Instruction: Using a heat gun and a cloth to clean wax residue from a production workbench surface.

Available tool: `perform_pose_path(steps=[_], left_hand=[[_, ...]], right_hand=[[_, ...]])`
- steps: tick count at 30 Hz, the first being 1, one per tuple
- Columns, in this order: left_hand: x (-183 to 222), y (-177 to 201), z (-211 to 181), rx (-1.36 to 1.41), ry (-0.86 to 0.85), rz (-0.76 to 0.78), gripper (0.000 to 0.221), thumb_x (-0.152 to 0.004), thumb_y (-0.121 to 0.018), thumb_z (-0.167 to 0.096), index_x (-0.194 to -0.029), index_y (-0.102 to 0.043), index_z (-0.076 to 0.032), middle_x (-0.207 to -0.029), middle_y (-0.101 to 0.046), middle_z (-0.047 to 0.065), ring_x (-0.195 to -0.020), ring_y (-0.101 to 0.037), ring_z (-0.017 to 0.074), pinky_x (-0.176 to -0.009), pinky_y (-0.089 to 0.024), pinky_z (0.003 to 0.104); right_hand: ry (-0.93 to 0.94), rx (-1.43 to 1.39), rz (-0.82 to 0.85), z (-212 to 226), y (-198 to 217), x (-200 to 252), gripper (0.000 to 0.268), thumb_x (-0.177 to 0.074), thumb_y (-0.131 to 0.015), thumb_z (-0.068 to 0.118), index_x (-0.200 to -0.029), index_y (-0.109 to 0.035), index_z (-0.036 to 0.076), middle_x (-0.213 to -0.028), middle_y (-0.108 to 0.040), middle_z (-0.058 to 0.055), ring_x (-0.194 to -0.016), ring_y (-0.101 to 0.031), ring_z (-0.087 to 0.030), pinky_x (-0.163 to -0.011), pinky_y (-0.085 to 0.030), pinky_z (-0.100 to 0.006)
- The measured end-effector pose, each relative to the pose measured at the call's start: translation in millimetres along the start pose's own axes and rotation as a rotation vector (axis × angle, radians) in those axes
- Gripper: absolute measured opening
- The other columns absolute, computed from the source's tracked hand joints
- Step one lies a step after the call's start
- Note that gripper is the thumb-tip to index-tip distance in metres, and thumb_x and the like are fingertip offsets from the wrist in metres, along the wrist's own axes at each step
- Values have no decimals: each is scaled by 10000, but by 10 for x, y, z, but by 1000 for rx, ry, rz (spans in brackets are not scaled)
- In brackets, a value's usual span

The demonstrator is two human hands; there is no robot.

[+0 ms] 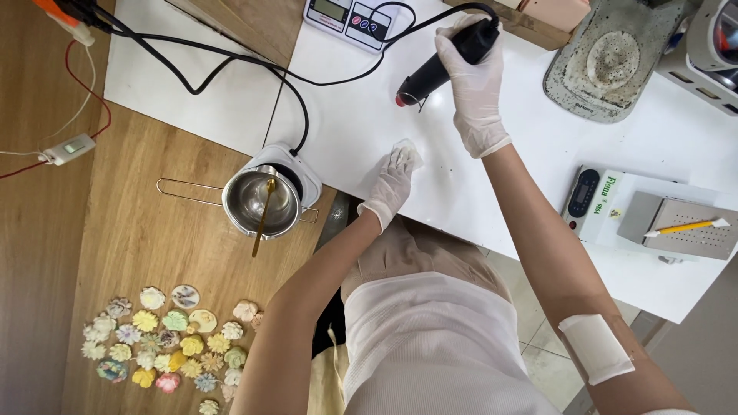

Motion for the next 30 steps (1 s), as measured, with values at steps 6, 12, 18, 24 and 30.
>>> perform_pose_path(steps=[6, 12, 18, 24, 30], left_hand=[[27, 167, 488, 186, 148, 10, 618, -1026, -413, -74, -1579, -180, 73, -1659, -251, 241, -1521, -291, 357, -1245, -247, 431], [-417, 418, 1647, -206, 384, 16, 724, -953, -439, 27, -1594, -111, 96, -1671, -190, 240, -1516, -248, 326, -1249, -208, 347], [-547, 190, 999, -119, 240, -107, 637, -989, -393, -24, -1590, -202, 68, -1661, -250, 230, -1528, -269, 354, -1261, -237, 424], [-479, -163, 488, 61, -185, -155, 614, -1019, -390, -23, -1612, -244, 40, -1671, -288, 255, -1493, -352, 351, -1255, -275, 432], [-973, 39, 1437, 32, 252, -165, 638, -1012, -415, -55, -1615, -216, 10, -1650, -299, 207, -1509, -340, 338, -1241, -260, 414]], right_hand=[[-7, 26, 42, 83, -196, -22, 280, -1015, -738, -34, -1152, -533, 98, -1118, -621, -10, -1116, -623, -149, -1130, -511, -352], [-5, 18, 37, 123, -108, -81, 273, -1026, -726, -22, -1133, -513, 110, -1120, -606, -7, -1183, -647, -152, -1116, -531, -354], [17, 3, 29, 127, 148, -10, 298, -1021, -741, -64, -1136, -523, 105, -1147, -562, -4, -1150, -632, -163, -1123, -524, -355], [38, -12, -12, 152, 320, -41, 286, -1041, -733, -63, -1142, -525, 105, -1153, -560, -3, -1145, -634, -165, -1128, -523, -358], [84, 10, 16, 176, 282, -55, 279, -1074, -729, -56, -1151, -526, 120, -1122, -593, 8, -1159, -642, -165, -1172, -515, -366]])
Point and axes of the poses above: each hand's wrist, its own x-axis away from the middle knuckle, its own y-axis out of the back of the hand, z = x × y, the point moved 9 cm from there along -x, towards the middle knuckle
